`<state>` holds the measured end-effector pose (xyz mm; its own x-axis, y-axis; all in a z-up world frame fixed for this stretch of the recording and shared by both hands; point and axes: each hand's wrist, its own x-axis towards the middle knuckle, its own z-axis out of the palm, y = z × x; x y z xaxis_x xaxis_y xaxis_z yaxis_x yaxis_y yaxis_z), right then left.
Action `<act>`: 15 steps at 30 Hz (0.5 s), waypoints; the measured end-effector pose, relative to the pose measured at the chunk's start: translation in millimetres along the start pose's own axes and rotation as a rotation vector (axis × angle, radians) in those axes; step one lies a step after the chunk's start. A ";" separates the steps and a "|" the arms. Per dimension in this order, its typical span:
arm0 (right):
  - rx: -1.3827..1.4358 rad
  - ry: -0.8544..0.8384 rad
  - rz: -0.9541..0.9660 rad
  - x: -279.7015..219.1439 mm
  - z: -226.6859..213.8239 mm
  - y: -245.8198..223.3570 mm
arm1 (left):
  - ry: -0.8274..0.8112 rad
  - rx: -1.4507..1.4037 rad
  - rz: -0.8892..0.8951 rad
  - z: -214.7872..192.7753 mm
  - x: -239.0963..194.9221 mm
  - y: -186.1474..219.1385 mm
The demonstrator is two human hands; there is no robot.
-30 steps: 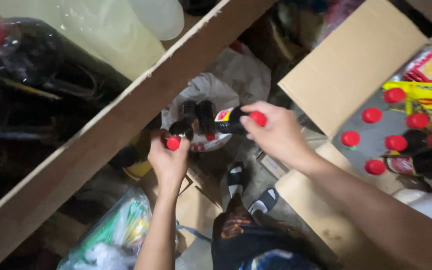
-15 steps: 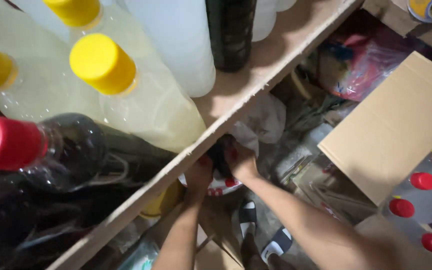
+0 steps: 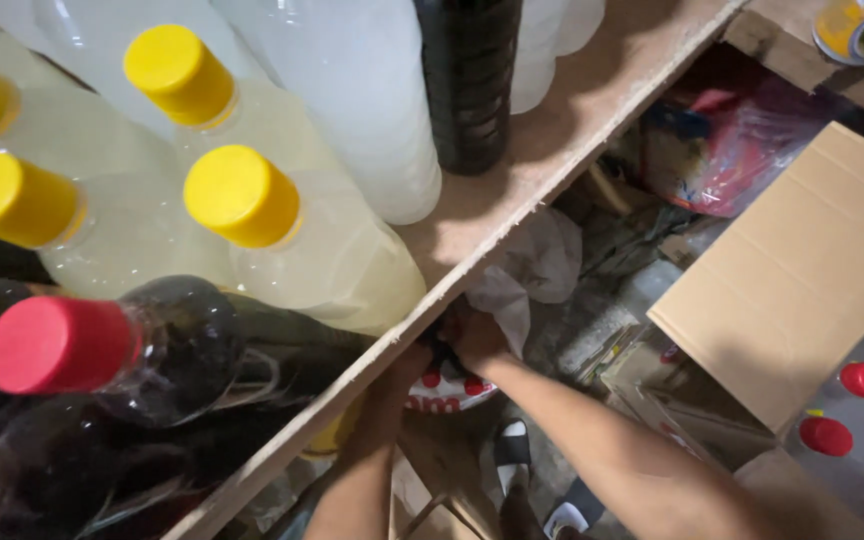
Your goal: Packing various grocery items into a cardboard box and organizing them on shelves.
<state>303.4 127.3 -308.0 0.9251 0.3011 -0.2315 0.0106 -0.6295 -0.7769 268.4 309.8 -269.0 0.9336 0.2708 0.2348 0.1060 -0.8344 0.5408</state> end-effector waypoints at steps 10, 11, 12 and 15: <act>-0.047 0.050 -0.138 -4.6 -8.8 -16.5 | -0.027 0.045 0.031 -41.0 -20.0 -5.5; -0.052 -0.005 -0.051 -5.9 -13.3 -20.3 | -0.030 0.047 0.033 -47.4 -37.6 -17.3; -0.057 -0.062 0.038 -8.5 -17.6 -23.7 | -0.035 0.050 0.032 -54.5 -57.4 -28.1; -0.204 -0.024 -0.012 -4.7 -16.0 -8.7 | -0.044 0.060 0.031 -65.5 -92.3 -41.5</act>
<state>305.1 119.8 -290.8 0.9150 0.3249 -0.2392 0.1000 -0.7570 -0.6457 155.4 350.9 -260.2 0.9506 0.2240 0.2147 0.0956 -0.8696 0.4844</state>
